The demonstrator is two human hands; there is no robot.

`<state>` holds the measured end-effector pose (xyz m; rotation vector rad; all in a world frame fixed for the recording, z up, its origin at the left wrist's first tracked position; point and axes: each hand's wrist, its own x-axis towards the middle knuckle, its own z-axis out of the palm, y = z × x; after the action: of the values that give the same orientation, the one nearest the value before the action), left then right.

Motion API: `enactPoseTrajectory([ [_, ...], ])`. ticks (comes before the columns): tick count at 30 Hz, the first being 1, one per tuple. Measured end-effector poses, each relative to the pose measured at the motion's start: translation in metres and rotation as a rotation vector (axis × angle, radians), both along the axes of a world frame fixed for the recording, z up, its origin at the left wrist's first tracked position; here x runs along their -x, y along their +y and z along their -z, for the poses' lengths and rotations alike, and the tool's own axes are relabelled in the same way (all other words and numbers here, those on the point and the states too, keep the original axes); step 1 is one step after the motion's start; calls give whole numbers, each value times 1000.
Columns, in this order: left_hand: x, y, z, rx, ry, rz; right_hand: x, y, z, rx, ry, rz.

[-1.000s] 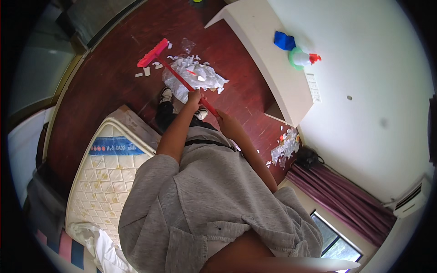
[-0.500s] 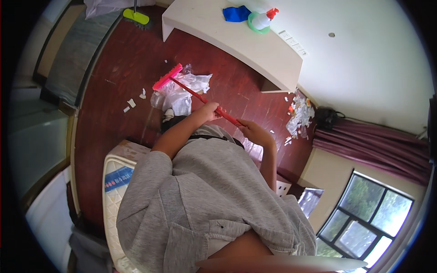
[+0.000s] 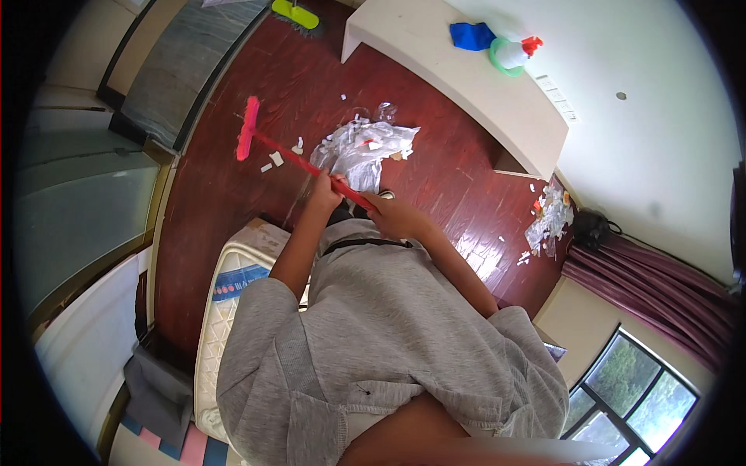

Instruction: Sweeping paper scraps and debris from a wooden floor into a pile.

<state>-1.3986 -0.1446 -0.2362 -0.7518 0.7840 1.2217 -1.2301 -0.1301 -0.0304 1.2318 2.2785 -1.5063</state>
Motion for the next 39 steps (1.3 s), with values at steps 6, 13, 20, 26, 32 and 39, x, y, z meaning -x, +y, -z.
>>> enactPoseTrajectory([
  [6, 42, -33, 47, 145, -156, -128, 53, 15, 60, 20, 47, -78],
  [13, -7, -34, 80, 162, -114, -79, 25, 5, 62, -113, -234, -73],
  [20, -96, 3, 62, 58, -80, 25, -41, -14, 33, -121, -317, 233],
  [26, -191, 15, 66, 36, 151, 408, -112, -53, 23, -122, -347, 469],
  [32, -295, -31, 62, 131, 291, 1004, -207, -129, 36, -19, -403, 622],
  [39, -326, -54, 41, 266, 261, 763, -243, -153, -7, -81, -164, 683],
])
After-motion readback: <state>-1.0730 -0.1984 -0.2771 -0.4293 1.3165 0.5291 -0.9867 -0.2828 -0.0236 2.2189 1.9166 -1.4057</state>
